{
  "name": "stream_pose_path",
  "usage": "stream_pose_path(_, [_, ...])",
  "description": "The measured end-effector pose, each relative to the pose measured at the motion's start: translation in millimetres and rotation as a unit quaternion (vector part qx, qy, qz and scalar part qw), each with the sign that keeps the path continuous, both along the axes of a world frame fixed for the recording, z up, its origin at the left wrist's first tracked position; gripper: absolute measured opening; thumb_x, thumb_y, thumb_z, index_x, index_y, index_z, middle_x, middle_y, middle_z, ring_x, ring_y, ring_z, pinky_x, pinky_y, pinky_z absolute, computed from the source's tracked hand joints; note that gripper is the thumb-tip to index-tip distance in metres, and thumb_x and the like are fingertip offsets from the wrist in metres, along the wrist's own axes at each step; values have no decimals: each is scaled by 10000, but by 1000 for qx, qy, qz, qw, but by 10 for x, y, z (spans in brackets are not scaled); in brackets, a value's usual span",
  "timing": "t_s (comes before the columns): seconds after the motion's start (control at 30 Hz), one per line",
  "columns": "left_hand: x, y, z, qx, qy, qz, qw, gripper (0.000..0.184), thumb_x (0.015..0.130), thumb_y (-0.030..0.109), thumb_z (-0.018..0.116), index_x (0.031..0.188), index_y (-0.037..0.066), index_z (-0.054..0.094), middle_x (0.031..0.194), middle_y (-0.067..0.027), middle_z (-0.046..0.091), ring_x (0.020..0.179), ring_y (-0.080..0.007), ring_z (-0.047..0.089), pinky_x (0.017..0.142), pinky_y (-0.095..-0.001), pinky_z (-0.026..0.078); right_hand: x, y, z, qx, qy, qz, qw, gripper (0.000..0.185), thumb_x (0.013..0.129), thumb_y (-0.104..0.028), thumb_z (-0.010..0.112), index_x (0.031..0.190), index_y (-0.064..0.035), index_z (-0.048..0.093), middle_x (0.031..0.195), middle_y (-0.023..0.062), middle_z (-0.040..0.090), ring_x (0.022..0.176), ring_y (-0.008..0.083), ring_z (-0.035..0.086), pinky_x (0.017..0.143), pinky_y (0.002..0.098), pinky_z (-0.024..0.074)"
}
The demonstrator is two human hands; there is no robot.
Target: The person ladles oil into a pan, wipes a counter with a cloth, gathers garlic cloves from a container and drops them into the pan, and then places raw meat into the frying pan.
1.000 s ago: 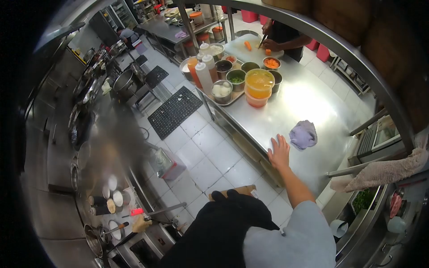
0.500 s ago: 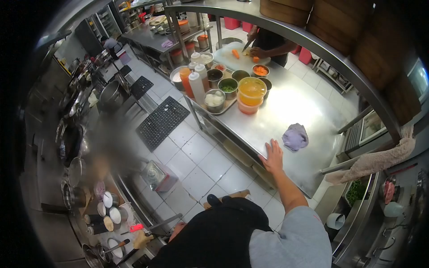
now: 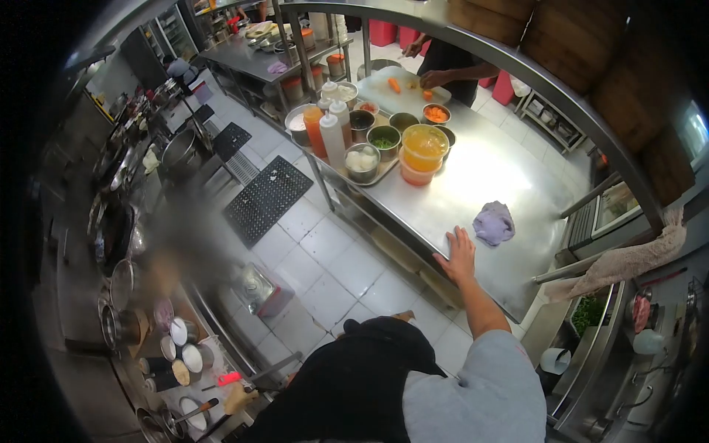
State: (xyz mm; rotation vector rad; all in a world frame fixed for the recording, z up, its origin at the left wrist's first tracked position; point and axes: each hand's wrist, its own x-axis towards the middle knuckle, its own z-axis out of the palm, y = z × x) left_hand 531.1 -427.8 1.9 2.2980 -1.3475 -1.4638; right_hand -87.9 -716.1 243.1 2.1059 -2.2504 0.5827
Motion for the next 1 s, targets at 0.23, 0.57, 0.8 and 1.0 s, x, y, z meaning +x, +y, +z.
stream_pose_path(0.23, [75, -133, 453, 32, 17, 20, 999, 405, 804, 351, 606, 849, -48, 660, 800, -234, 656, 817, -332, 656, 728, -407, 487, -20, -3, -47, 9, -11, -3, 1000, 704, 723, -408, 731, 1289, -106, 440, 1453, 139, 293, 1360, 334, 241, 1073, 468, 227])
stream_pose_path(0.57, [-148, -560, 1099, -11, 7, -13, 1000, 339, 782, 302, 644, 781, -36, 664, 658, -118, 655, 644, -235, 636, 614, -386, 483, -136, -47, -213, 38, -37, -2, 999, 750, 702, -404, 744, 1307, -95, 427, 1461, 165, 272, 1372, 355, 214, 1078, 490, 219])
stream_pose_path(0.8, [-199, -670, 1204, 6, 49, 5, 999, 189, 788, 201, 622, 851, 30, 671, 708, -156, 650, 671, -265, 640, 620, -379, 497, -163, -93, -227, 76, -71, 0, 995, 769, 692, -352, 759, 1327, -88, 416, 1482, 190, 233, 1390, 370, 174, 1098, 502, 201])
stream_pose_path(1.0, [208, -396, 217, -141, 64, -168, 974, 202, 783, 211, 607, 949, 115, 673, 867, -164, 660, 793, -332, 644, 707, -422, 517, -292, -153, -100, 158, -58, 31, 985, 805, 679, -264, 784, 1358, -83, 390, 1491, 205, 217, 1390, 378, 187, 1110, 452, 247])
